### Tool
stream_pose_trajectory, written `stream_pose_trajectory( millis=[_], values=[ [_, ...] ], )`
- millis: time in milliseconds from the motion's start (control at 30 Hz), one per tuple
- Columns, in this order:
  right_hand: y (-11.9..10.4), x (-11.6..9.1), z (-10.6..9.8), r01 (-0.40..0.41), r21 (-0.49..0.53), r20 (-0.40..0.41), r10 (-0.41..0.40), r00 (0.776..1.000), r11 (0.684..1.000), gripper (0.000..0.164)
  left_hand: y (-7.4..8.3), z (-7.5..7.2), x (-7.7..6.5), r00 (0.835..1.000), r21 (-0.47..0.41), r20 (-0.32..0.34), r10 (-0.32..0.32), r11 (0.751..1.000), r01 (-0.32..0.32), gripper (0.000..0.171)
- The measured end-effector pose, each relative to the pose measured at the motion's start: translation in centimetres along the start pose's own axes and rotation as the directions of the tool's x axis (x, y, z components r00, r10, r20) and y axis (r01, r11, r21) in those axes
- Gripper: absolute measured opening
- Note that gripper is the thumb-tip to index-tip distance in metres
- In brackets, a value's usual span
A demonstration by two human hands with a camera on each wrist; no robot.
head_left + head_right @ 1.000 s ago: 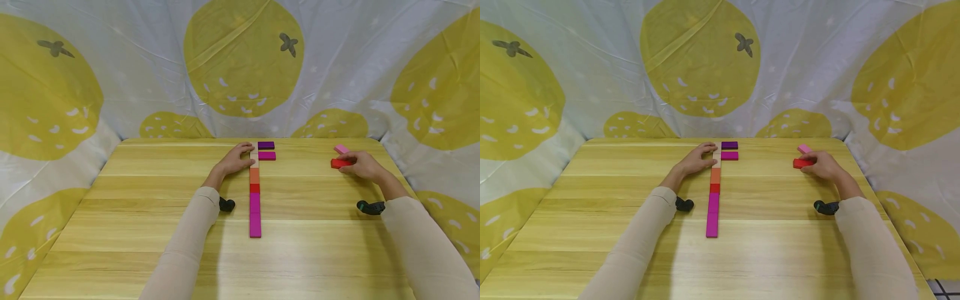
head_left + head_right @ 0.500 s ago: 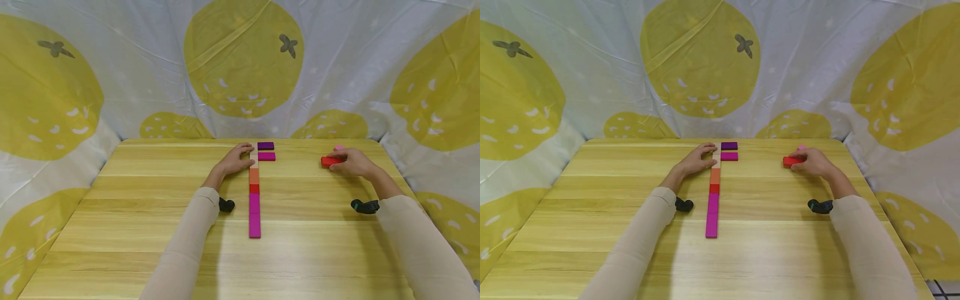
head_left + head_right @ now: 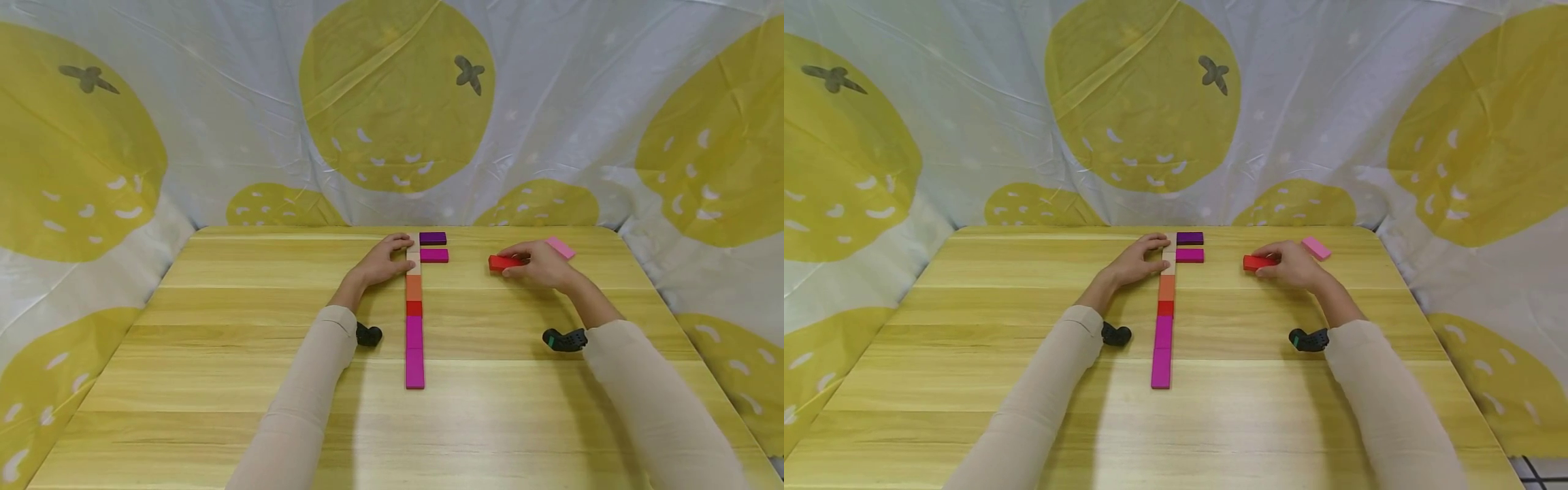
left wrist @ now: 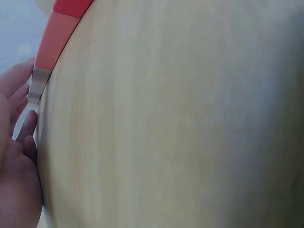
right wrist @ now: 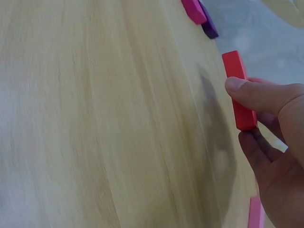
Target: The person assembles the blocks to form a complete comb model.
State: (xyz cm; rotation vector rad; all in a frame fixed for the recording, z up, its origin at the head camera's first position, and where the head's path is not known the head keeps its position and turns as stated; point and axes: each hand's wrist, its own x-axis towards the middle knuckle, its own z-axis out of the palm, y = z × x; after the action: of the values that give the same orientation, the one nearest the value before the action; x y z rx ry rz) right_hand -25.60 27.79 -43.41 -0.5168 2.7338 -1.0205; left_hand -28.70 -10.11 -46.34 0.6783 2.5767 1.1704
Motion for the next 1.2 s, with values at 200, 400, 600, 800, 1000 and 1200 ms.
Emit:
stream_pose_trajectory(
  millis=[200,400,600,800,1000,1200],
  values=[
    [-1.1,0.8,1.2,0.024,0.023,0.016,-0.024,1.000,0.999,0.041,0.0,0.0,0.0,1.000,-0.001,0.001,0.000,1.000,0.000,0.060],
    [-2.1,1.6,2.1,0.075,0.042,0.030,-0.077,0.997,0.996,0.039,0.0,0.0,0.0,1.000,0.002,0.000,0.004,1.000,-0.004,0.059],
    [-3.5,2.3,3.4,0.123,0.039,0.036,-0.125,0.992,0.992,0.039,-0.2,0.0,0.1,1.000,0.003,0.000,0.003,1.000,-0.003,0.059],
    [-5.0,2.8,5.0,0.148,0.051,0.036,-0.150,0.988,0.988,0.039,-0.1,0.0,0.1,1.000,-0.002,-0.002,0.001,1.000,-0.001,0.059],
    [-5.8,3.3,6.6,0.166,0.047,0.022,-0.167,0.986,0.985,0.038,0.0,0.0,0.1,1.000,-0.014,-0.001,-0.010,1.000,0.010,0.059],
    [-6.1,3.8,7.7,0.180,0.055,0.005,-0.181,0.983,0.982,0.041,-0.1,0.0,0.1,1.000,-0.011,-0.006,-0.011,1.000,0.011,0.059]
  ],
)
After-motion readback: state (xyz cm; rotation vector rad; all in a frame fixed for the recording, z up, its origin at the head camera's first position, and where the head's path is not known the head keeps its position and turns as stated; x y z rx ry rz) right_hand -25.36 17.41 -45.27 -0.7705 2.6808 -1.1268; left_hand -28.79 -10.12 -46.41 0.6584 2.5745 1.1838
